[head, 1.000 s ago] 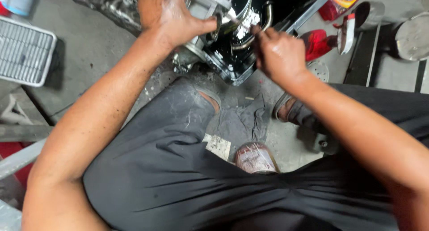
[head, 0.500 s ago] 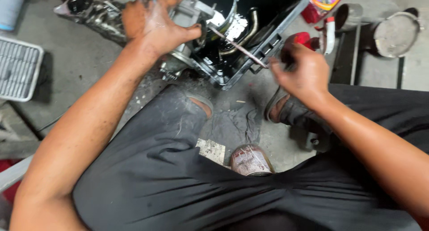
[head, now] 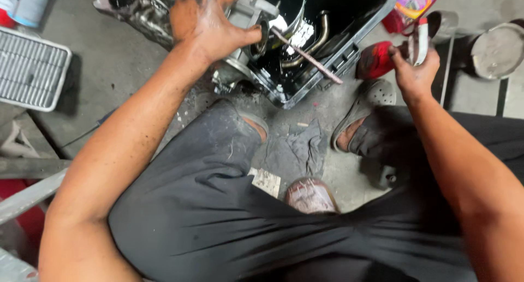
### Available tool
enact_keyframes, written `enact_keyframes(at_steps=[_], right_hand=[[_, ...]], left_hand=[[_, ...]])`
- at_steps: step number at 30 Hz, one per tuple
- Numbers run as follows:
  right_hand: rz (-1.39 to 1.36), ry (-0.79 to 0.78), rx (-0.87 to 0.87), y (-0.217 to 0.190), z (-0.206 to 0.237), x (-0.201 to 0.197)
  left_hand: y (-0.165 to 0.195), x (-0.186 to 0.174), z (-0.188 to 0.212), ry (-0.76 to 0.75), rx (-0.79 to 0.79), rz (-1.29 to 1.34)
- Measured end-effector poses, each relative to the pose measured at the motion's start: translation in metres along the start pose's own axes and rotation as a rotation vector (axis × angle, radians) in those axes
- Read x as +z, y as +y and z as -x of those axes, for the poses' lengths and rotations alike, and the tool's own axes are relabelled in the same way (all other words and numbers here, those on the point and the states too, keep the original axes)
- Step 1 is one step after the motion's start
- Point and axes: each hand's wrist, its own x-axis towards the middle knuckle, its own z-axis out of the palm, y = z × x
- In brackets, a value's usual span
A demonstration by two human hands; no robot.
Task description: The person sits on the workshop floor and cleans a greasy carburetor over a black parts-washing tray. They hold the carburetor with one hand while scrubbing its openings and surfaces with a small brush, occasionally spraying it with liquid from a spray bottle and dipping the brush into a bucket of cleaning fluid.
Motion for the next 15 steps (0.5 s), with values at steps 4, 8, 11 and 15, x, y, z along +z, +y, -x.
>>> enact_keyframes(at_steps=[4,8,11,15], right_hand=[[0.272,-0.055,-0.245,-0.019,0.0,-0.013],[0.07,-0.129,-0.288,-0.058,-0.006,-0.02],[0.215,-0.382,-0.572,-0.11,-0.012,-0.034],[0.15,-0.593,-0.341,-0.174,0.01,-0.015]], left_hand=[[0.002,-0.008,0.0,-0.004,-0.061,0.041],[-0.003,0.005,0.002,0.143,0.029,0.154],[-0.015,0.021,-0.001,-0.121,-0.171,0.111],[-0.014,0.037,-0.006,0.099,0.044,0.576]])
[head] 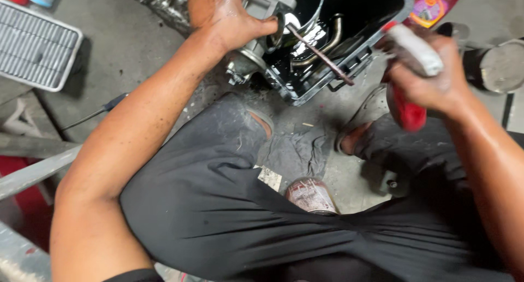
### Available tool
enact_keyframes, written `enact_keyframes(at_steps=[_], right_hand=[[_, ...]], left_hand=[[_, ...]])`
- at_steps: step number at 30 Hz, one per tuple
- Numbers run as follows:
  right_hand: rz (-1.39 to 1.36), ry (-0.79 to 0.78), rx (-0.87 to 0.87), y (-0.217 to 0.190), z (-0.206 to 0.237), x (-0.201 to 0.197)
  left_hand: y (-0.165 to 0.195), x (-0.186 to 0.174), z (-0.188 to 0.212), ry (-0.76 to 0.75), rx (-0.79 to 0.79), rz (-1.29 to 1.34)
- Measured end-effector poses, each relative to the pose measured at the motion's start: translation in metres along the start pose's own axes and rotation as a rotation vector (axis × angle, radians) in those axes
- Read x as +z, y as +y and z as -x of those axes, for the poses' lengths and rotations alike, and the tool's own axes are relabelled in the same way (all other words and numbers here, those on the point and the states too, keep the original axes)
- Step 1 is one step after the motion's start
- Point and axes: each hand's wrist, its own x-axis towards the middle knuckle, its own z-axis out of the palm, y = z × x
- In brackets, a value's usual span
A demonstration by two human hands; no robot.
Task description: The person sits on the workshop floor and cleans a greasy carburetor over a black parts-washing tray. They hold the carburetor with one hand while scrubbing its openings and surfaces with a small brush, occasionally spraying it with liquid from a spray bottle and dipping the brush into a bucket of cleaning fluid.
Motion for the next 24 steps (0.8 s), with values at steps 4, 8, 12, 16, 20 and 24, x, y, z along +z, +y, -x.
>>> enact_keyframes(at_steps=[4,8,12,16,20,24], right_hand=[[0.005,-0.129,0.341,-0.04,-0.021,0.057],[-0.009,0.02,0.186,-0.055,-0.044,0.102],[0.048,0.019,0.263,-0.062,-0.058,0.116],[0.041,0.023,0.319,-0.061,-0.068,0.122],[0.058,0.064,0.234,-0.059,-0.071,0.126],[-0.014,0.079,0.248,-0.059,-0.068,0.127]], left_hand=[[0.011,-0.009,0.002,-0.081,0.004,-0.05],[0.021,-0.016,0.004,-0.21,-0.306,-0.27],[0.009,-0.003,0.001,-0.075,-0.037,0.081],[-0.002,0.008,-0.003,-0.091,-0.007,0.182],[0.011,-0.001,-0.001,-0.06,0.043,0.069],[0.031,-0.019,0.004,-0.091,-0.144,-0.331]])
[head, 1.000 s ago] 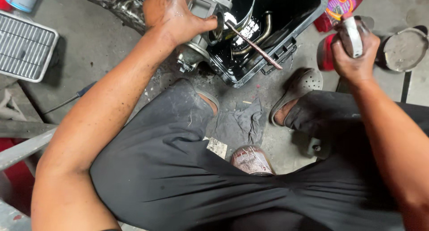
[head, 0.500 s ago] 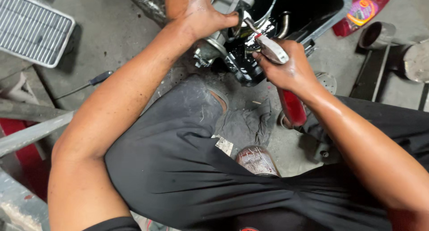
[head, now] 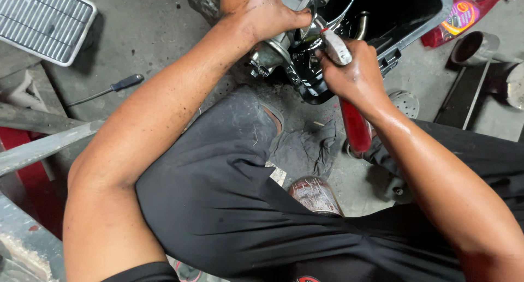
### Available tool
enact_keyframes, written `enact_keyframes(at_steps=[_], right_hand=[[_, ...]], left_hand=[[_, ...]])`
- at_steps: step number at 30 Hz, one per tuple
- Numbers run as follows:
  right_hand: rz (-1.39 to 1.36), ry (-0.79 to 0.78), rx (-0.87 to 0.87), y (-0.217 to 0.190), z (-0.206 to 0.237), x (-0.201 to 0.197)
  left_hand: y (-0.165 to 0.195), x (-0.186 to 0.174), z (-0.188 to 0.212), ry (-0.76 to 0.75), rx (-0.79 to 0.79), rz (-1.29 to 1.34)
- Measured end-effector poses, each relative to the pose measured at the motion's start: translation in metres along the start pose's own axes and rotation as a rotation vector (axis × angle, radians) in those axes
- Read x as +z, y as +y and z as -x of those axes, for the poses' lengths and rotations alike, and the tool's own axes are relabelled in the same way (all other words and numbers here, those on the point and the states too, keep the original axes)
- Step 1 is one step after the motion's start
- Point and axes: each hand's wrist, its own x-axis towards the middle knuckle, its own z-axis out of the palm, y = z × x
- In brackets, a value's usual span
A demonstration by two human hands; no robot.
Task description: The person sits on the workshop floor and cleans a greasy carburetor over a black parts-washing tray. They hold the carburetor with one hand while scrubbing its openings and surfaces with a small brush, occasionally spraying it with liquid from a spray bottle and dipping the brush into a bucket of cleaning fluid.
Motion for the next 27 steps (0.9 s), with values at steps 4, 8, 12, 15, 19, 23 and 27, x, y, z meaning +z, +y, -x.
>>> enact_keyframes(at_steps=[4,8,12,15,19,23,27], right_hand=[[0.092,-0.059,0.028,0.0,0.001,0.0],[0.049,-0.038,0.06,0.002,-0.002,0.002],[0.066,-0.031,0.058,0.007,-0.001,0.005],[0.016,-0.029,0.047,0.011,0.002,0.005],[0.063,-0.066,0.104,0.015,0.003,0.001],[0.025,-0.021,0.099,0.018,0.006,-0.002],[0.019,-0.007,0.154,0.014,0.013,-0.008]], left_hand=[[0.004,-0.002,-0.003,0.095,0.142,0.066],[-0.007,0.01,-0.004,0.034,0.068,-0.029],[-0.014,0.022,-0.008,0.014,0.165,0.339],[-0.014,0.024,-0.009,0.002,0.119,0.306],[-0.012,0.016,-0.007,0.041,0.155,0.286],[-0.01,0.012,-0.003,-0.015,0.002,0.006],[-0.008,0.017,-0.001,0.086,0.119,0.075]])
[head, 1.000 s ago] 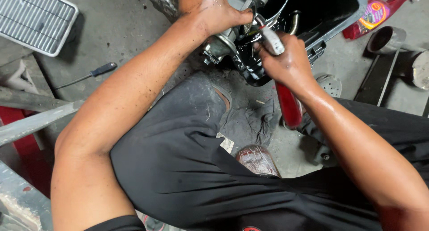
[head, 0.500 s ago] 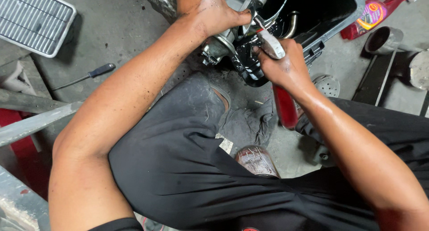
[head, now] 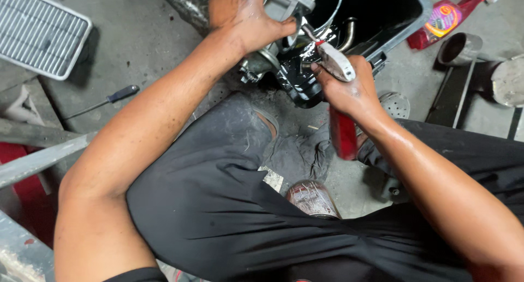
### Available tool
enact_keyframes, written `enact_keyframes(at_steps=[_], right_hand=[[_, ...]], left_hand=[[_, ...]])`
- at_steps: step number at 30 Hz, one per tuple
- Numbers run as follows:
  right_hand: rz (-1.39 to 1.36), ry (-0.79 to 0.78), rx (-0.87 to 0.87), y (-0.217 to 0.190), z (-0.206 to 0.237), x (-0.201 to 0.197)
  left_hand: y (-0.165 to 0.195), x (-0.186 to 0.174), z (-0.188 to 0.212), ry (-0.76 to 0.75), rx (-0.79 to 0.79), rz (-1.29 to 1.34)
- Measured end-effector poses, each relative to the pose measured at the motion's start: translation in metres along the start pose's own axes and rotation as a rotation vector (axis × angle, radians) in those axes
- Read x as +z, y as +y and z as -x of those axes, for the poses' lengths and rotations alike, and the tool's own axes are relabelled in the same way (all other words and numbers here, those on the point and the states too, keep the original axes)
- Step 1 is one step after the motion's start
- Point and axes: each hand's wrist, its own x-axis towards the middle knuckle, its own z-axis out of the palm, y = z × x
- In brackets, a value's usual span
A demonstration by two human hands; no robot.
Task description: The person sits on the workshop floor and cleans a greasy carburetor over a black parts-washing tray. They hold the carburetor with one hand while scrubbing its openings and surfaces with a small brush, occasionally spraying it with liquid from a spray bottle and dipping the brush into a bucket of cleaning fluid.
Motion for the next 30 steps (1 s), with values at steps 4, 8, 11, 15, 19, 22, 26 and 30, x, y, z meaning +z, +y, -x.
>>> enact_keyframes(at_steps=[4,8,11,15,19,22,26,30], right_hand=[[-0.151,-0.014,-0.063,-0.012,0.012,-0.022],[-0.122,-0.081,0.007,-0.026,0.041,-0.063],[-0.041,-0.057,-0.077,-0.03,0.063,-0.099],[0.013,-0.023,-0.159,-0.029,0.078,-0.13],[-0.061,-0.095,-0.018,-0.029,0.079,-0.128],[-0.142,-0.039,-0.166,-0.025,0.077,-0.121],[-0.113,0.026,-0.206,-0.014,0.077,-0.127],[-0.132,0.058,-0.169,-0.006,0.077,-0.138]], left_hand=[[0.006,0.0,0.007,-0.124,-0.064,-0.096],[0.021,-0.004,0.016,-0.367,-0.249,-0.201],[0.026,-0.009,0.021,-0.458,-0.276,-0.218],[0.03,-0.008,0.027,-0.326,-0.1,-0.107],[0.036,-0.011,0.034,-0.442,-0.148,-0.335],[0.044,-0.017,0.038,-0.548,-0.283,-0.499],[0.056,-0.019,0.043,-0.279,-0.085,-0.331],[0.061,-0.031,0.051,-0.442,-0.234,-0.388]])
